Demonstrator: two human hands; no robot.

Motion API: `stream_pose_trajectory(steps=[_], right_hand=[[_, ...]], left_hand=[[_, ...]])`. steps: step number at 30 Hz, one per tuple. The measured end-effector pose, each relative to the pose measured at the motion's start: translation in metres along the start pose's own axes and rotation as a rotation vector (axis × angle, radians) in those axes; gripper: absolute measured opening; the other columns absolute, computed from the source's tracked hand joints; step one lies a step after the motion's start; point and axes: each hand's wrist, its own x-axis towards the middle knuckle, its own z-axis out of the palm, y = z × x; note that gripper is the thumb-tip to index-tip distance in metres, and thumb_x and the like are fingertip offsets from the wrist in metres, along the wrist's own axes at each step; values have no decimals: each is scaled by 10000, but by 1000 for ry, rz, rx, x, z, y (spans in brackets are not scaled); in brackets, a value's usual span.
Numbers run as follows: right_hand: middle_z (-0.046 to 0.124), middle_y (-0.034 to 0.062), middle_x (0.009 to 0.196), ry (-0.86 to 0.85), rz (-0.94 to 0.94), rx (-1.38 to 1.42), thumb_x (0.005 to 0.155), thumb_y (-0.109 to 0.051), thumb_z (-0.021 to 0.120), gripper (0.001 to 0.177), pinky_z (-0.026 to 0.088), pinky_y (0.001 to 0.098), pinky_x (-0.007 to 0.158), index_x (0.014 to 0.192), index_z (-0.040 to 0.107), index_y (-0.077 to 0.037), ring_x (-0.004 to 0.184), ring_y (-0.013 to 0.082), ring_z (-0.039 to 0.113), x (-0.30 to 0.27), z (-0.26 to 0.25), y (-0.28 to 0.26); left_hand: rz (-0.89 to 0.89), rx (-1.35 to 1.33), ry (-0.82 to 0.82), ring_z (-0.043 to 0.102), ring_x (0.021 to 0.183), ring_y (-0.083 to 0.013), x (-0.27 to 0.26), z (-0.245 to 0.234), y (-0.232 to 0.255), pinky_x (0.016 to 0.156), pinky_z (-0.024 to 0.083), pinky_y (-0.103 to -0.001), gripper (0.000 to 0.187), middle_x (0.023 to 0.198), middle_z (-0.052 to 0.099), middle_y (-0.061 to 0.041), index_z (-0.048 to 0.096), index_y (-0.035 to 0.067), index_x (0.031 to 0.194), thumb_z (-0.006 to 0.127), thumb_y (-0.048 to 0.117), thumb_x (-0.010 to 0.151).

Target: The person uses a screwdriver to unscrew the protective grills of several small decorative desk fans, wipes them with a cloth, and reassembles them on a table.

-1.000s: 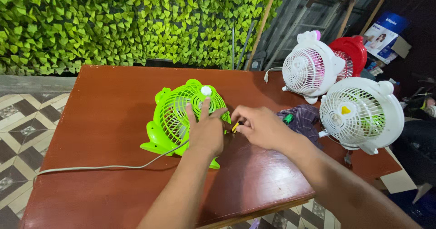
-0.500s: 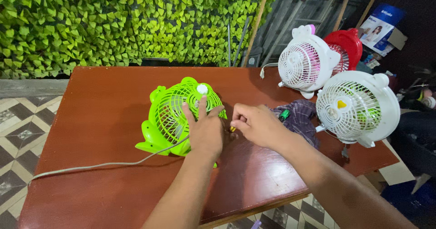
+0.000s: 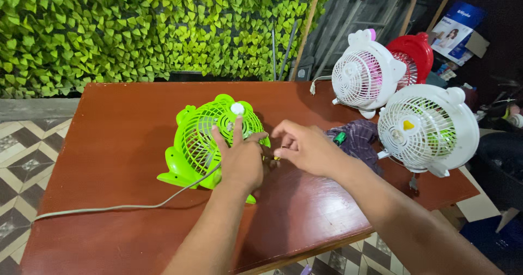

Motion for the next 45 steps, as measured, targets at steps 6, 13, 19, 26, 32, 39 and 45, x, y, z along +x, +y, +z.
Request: stream_pose_trajectory(steps=[6, 13, 19, 26, 32, 39, 45], right_hand=[[734, 95, 774, 79, -180, 29, 859, -142, 727, 191, 538, 346, 603, 1017, 681, -48, 643, 192, 692, 0, 15, 9], [701, 162, 750, 195, -123, -246, 1001, -252, 741, 240, 506, 423, 622, 931, 674, -32, 717, 323, 670, 0, 19, 15], [725, 154, 713, -64, -17, -4, 855, -199, 676, 202, 558, 424, 622, 1027, 656, -97, 654, 327, 737, -9, 10, -6], [729, 184, 879, 101, -224, -188, 920, -174, 620, 292, 510, 543, 684, 1195, 535, -121, 838, 438, 694, -7, 21, -2], [734, 180, 928, 14, -5, -311, 1011, -248, 539, 203, 498, 573, 747, 1191, 499, -163, 887, 435, 695, -3, 28, 5], [751, 151, 924, -65, -61, -337, 993, -246, 523, 348, 511, 568, 736, 1312, 400, -186, 869, 419, 707, -3, 28, -5], [739, 162, 909, -86, -202, -328, 898, -228, 604, 556, 531, 552, 692, 1403, 371, -216, 837, 425, 712, -3, 20, -11]], left_hand=[[64, -48, 148, 154, 1512, -329, 3, 13, -6, 1140, -115, -746, 492, 1409, 577, 54, 780, 235, 1107, 870, 429, 664], [7, -12, 82, 150, 1576, -297, -2, 6, -1, 1186, -98, -735, 246, 1394, 615, 122, 833, 236, 909, 831, 398, 723], [70, -25, 167, 169, 1553, -313, 5, 18, -8, 1143, -99, -755, 361, 1357, 635, 68, 810, 258, 1066, 805, 361, 720], [55, -71, -22, 71, 1528, -306, 1, 0, -6, 1101, -159, -741, 354, 1479, 549, 106, 800, 261, 1107, 791, 329, 760], [-11, -14, -35, 94, 1597, -270, -6, -10, 1, 1207, -141, -716, 244, 1442, 573, 145, 813, 270, 1003, 769, 383, 791], [33, -44, -18, 78, 1571, -286, 0, -5, -7, 1164, -142, -721, 240, 1441, 561, 79, 812, 268, 1033, 744, 294, 804], [88, 17, -52, 166, 1532, -264, 14, 2, -22, 1190, -12, -672, 233, 1451, 560, -32, 794, 240, 993, 734, 196, 773]])
